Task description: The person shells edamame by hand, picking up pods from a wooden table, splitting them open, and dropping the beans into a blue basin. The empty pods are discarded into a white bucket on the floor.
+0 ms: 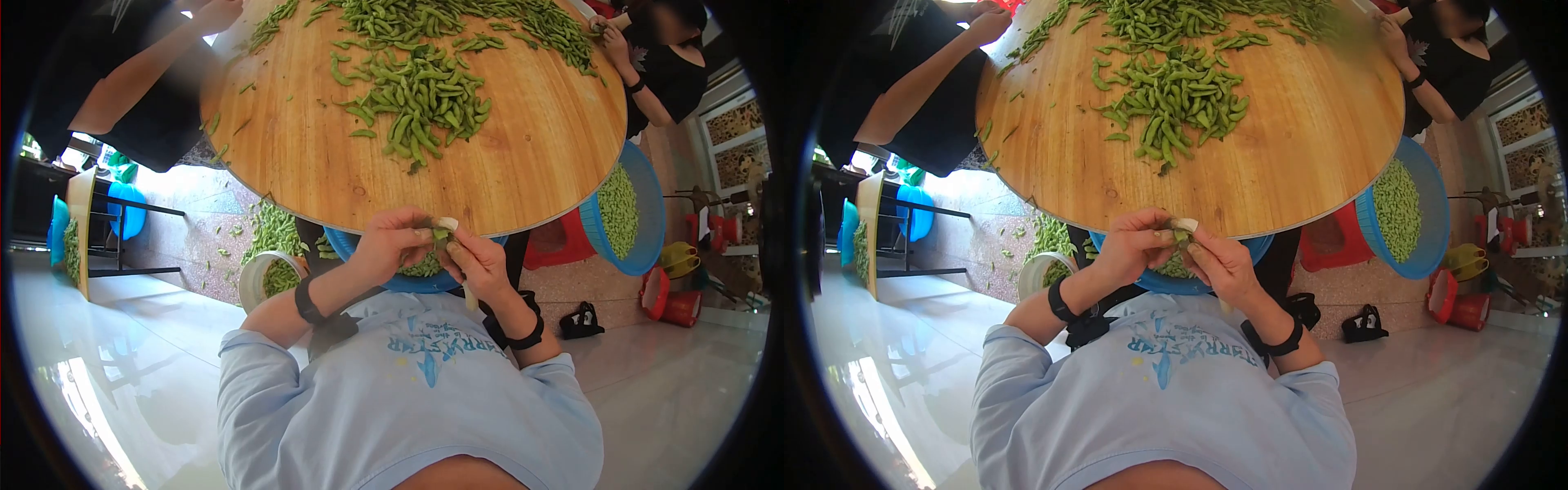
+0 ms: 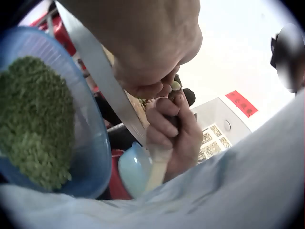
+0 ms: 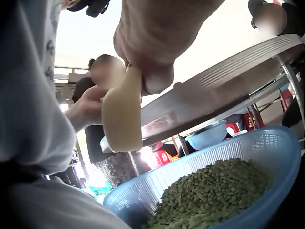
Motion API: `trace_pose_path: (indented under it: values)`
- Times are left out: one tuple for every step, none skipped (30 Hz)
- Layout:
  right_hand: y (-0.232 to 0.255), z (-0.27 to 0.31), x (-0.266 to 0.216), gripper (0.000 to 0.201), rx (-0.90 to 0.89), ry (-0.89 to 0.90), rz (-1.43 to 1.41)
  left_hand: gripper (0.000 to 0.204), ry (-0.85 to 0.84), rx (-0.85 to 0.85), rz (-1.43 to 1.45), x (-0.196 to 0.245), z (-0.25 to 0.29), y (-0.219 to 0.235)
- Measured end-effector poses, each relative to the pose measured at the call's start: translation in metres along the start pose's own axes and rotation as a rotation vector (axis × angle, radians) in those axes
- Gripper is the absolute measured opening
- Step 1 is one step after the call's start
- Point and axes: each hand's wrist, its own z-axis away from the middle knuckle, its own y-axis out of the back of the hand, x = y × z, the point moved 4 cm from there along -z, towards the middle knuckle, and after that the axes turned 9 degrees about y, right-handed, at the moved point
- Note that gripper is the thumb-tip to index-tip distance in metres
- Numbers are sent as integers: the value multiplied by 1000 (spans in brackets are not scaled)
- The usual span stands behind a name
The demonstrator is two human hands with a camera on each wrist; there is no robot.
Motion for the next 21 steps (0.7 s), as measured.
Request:
trace_pose_path:
  values:
    - [2,-1,-2,38,-59,22,114,14,90,-66,132,-1,-2,0]
    - [1,-3,-3,37,-121,44,226,14,89,-64,134,0,-3,1]
    - [0,-7,2,37,-126,41,222,13,180,-85,197,-3,-3,1]
    - [-4,-10,-1,37,-144,334,467,13,273,-107,259,-7,-1,1]
    - [-9,-8,-7,37,-159,630,711,13,275,-104,262,-9,0,0]
    - [-10,-8,-10,37,-161,632,712,12,222,-55,126,-9,-2,-2]
    - [-8,-10,-13,38,-122,528,655,11,167,-5,-8,-9,-3,-4]
    - [-7,-11,-13,39,-86,423,597,11,163,-3,-5,-8,-3,-8]
    - [-7,-8,-11,39,-90,421,595,11,59,43,-129,-3,-1,-13]
    - [-5,-6,-7,40,-47,345,564,12,-44,89,-255,3,2,-16]
    - [-2,-5,-4,41,-3,272,534,12,-44,90,-254,2,3,-18]
    - [-3,-5,-4,41,-4,272,535,13,-83,144,-353,4,4,-18]
    - [-6,-6,-7,41,15,326,575,14,-122,200,-452,6,6,-18]
    - [-7,-8,-10,42,31,383,612,14,-126,204,-453,6,8,-15]
    - [-6,-8,-13,42,29,387,610,14,-278,235,-609,13,16,-10]
    - [-7,-7,-13,40,-82,331,650,14,-431,266,-762,24,25,-7]
    - [-9,-5,-12,39,-191,276,688,14,-500,288,-970,37,40,-4]
    - [-7,-5,-9,39,-188,285,689,14,-570,305,-1181,57,59,-4]
    - [-6,-4,-4,38,-181,352,706,14,-429,325,-1427,65,69,7]
    - [-5,-2,-3,37,-176,417,720,14,-272,346,-1663,68,76,18]
    - [-5,-3,-3,37,-180,422,719,14,-273,352,-1664,72,77,20]
